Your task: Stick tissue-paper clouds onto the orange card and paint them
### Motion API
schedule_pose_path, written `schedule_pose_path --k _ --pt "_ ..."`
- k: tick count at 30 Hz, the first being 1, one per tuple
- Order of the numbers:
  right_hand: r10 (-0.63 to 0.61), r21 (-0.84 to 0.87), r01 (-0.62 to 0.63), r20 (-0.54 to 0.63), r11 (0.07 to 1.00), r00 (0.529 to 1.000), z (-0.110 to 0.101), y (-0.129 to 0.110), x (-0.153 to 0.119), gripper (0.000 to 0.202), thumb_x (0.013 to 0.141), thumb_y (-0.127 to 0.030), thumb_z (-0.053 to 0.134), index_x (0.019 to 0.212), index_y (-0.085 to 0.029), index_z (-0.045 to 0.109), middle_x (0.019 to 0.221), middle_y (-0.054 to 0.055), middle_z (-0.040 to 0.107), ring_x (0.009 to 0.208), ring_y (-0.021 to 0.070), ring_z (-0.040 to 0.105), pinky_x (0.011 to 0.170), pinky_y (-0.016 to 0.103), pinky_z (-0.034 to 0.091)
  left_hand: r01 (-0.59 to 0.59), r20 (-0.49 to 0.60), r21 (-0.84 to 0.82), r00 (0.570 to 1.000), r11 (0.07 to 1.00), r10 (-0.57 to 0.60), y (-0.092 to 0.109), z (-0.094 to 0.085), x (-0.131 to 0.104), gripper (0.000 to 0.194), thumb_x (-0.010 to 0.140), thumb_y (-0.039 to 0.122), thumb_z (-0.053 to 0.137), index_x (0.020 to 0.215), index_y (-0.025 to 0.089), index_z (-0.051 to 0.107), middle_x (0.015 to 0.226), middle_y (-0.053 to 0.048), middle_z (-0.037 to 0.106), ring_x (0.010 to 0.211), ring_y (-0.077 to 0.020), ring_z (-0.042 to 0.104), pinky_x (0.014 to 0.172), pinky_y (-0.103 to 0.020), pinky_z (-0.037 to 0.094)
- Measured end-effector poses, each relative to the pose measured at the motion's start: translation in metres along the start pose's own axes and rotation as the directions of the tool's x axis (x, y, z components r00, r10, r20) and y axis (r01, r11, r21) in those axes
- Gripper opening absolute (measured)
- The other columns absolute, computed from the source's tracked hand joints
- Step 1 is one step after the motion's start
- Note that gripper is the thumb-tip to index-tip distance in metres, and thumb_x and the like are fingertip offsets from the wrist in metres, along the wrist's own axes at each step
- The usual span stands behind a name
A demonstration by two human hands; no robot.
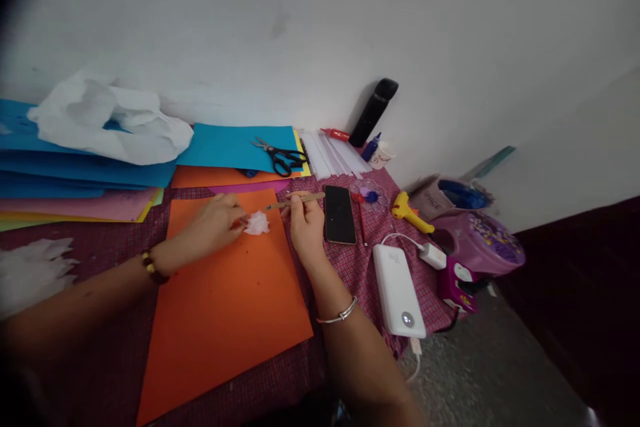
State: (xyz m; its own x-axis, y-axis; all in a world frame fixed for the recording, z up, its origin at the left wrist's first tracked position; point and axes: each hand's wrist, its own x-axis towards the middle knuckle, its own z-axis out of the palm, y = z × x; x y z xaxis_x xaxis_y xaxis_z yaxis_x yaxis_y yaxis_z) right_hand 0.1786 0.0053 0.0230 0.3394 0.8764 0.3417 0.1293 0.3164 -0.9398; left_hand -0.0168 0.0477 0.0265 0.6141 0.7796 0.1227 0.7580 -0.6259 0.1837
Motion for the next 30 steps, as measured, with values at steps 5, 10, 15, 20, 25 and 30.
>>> schedule_pose_path --k 5,10,15,20,25,30 --pt "-0.024 0.022 0.025 -0.026 0.999 0.999 -0.005 -0.004 0.005 0.022 0.093 -0.037 0.047 0.085 -0.019 0.058 0.056 -0.005 0.057 0.049 0.0116 0.054 0.051 0.025 0.042 0.009 -0.124 -0.009 0.992 1.000 -0.010 -0.015 -0.033 0.002 0.011 0.075 0.016 0.053 0.071 0.016 0.063 0.092 -0.010 0.065 0.093 -0.0254 0.057 0.086 -0.042 0.044" --pt "-0.018 0.040 0.018 -0.008 0.999 1.000 -0.007 -0.001 0.008 0.020 0.093 -0.035 0.047 0.083 -0.020 0.056 0.055 -0.004 0.055 0.049 0.0120 0.053 0.051 0.025 0.042 -0.027 -0.220 -0.070 0.975 0.997 0.011 -0.011 -0.067 -0.046 0.016 0.080 0.022 0.048 0.069 0.019 0.058 0.090 -0.009 0.066 0.090 -0.0251 0.060 0.084 -0.044 0.046" --pt "-0.011 -0.086 0.017 0.063 0.996 0.998 -0.003 0.012 0.010 0.022 0.096 -0.034 0.045 0.082 -0.020 0.056 0.057 -0.002 0.058 0.053 0.0135 0.057 0.056 0.026 0.043 -0.049 -0.105 -0.136 0.994 0.989 0.035 0.014 -0.042 -0.099 0.021 0.081 0.015 0.042 0.082 0.019 0.063 0.098 -0.008 0.068 0.093 -0.0217 0.063 0.082 -0.038 0.051" --pt "-0.016 -0.267 0.055 0.146 0.962 0.989 0.000 0.011 0.006 0.018 0.095 -0.029 0.049 0.086 -0.019 0.061 0.064 0.000 0.063 0.064 0.0159 0.061 0.063 0.026 0.044 -0.027 -0.085 -0.133 0.996 0.991 0.016 0.033 -0.014 -0.117 0.018 0.091 0.021 0.045 0.091 0.019 0.062 0.100 -0.008 0.068 0.096 -0.0212 0.064 0.086 -0.038 0.053" --pt "0.009 -0.364 0.055 0.172 0.930 0.985 -0.001 0.010 0.004 0.013 0.093 -0.024 0.052 0.088 -0.017 0.063 0.067 0.002 0.065 0.066 0.0167 0.062 0.067 0.026 0.043 -0.055 -0.032 -0.099 0.998 0.994 0.052 0.040 0.000 -0.118 0.018 0.095 0.022 0.045 0.095 0.017 0.061 0.104 -0.010 0.065 0.104 -0.0233 0.060 0.093 -0.041 0.050" --pt "-0.003 -0.251 0.022 0.078 0.968 0.997 -0.002 0.021 0.011 0.019 0.094 -0.028 0.048 0.084 -0.019 0.061 0.062 0.000 0.062 0.061 0.0162 0.061 0.063 0.026 0.044 -0.071 -0.043 -0.098 0.997 0.993 0.068 0.038 0.004 -0.120 0.015 0.096 0.021 0.045 0.097 0.017 0.060 0.106 -0.010 0.064 0.105 -0.0245 0.057 0.095 -0.044 0.049"
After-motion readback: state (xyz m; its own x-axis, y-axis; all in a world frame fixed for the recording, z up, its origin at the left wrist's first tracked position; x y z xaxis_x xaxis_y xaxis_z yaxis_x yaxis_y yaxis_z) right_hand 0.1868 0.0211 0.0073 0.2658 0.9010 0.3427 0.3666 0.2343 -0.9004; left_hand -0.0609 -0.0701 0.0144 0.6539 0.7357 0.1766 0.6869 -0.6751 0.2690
